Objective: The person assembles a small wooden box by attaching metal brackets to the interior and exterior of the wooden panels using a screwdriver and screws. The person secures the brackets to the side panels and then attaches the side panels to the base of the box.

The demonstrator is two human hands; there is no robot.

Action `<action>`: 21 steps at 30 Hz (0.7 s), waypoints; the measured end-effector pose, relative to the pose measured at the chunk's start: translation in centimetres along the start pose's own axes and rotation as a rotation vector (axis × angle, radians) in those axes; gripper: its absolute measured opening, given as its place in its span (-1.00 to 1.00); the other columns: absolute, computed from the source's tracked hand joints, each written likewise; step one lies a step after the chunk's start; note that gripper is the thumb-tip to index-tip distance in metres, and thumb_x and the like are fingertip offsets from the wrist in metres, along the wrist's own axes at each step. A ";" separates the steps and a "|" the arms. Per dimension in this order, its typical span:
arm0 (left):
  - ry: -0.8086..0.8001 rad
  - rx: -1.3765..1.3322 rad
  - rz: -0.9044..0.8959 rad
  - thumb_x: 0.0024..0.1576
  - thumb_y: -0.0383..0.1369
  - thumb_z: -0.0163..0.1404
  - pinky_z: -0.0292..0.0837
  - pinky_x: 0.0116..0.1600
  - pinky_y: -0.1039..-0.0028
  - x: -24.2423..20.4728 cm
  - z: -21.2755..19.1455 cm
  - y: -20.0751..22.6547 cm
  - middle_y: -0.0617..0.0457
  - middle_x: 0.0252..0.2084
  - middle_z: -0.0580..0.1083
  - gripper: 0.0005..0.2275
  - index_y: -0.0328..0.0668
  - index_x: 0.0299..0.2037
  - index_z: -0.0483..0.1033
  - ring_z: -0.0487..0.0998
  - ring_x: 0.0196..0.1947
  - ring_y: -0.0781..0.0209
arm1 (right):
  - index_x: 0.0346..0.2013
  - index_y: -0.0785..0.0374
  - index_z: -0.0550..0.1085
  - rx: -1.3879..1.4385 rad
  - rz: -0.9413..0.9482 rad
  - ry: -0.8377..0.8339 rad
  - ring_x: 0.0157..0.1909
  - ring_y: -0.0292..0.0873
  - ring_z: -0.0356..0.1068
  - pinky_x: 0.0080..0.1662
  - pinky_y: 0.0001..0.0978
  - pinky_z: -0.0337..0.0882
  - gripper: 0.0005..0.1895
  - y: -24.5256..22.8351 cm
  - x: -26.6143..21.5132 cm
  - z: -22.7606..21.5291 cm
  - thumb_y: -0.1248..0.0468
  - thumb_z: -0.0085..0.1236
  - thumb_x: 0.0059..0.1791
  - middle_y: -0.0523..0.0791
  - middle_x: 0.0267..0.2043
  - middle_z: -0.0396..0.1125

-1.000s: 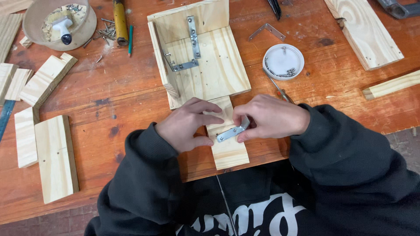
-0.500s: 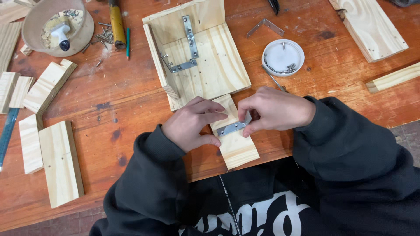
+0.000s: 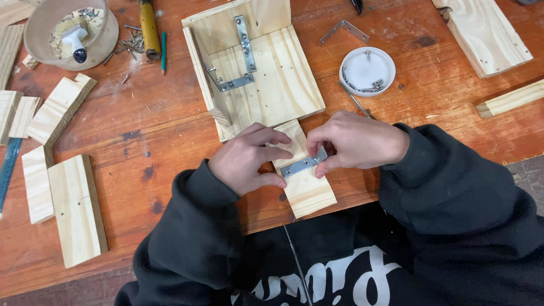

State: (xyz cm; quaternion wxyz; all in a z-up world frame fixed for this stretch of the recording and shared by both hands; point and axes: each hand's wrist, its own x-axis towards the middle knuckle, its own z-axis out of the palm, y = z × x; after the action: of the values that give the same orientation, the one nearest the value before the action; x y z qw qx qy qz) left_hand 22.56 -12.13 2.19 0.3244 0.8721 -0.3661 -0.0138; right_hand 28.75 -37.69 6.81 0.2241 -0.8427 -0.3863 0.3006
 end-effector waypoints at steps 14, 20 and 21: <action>0.026 0.016 0.026 -0.11 -0.06 0.34 0.51 0.10 0.19 0.1 0.1 0.4 0.00 0.01 0.51 -0.57 -0.05 -0.08 0.67 0.51 -0.01 -0.02 | -0.32 0.19 0.61 0.018 -0.001 0.008 -0.40 -0.10 0.56 -0.27 -0.28 0.54 -0.61 0.4 0.0 0.2 0.06 0.57 -0.26 -0.10 -0.43 0.56; 0.026 0.027 0.035 -0.10 -0.03 0.32 0.49 0.11 0.17 0.0 0.3 0.2 0.02 0.01 0.52 -0.58 0.00 -0.09 0.67 0.51 -0.02 -0.01 | -0.30 0.22 0.61 0.032 0.004 0.006 -0.40 -0.08 0.57 -0.28 -0.27 0.56 -0.61 0.4 0.0 0.2 0.10 0.57 -0.26 -0.07 -0.41 0.56; 0.025 0.025 0.031 -0.11 -0.03 0.33 0.49 0.12 0.17 0.0 0.3 0.1 0.03 0.01 0.52 -0.58 0.02 -0.08 0.68 0.50 -0.02 -0.01 | -0.29 0.21 0.62 0.042 0.017 -0.001 -0.39 -0.10 0.57 -0.28 -0.31 0.57 -0.63 0.3 -0.1 0.1 0.12 0.57 -0.25 -0.07 -0.41 0.57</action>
State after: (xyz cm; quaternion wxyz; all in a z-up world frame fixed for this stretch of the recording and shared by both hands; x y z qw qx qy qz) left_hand 22.41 -12.38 1.98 0.3181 0.8704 -0.3757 0.0069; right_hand 28.79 -37.90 6.57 0.2393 -0.8408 -0.3730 0.3108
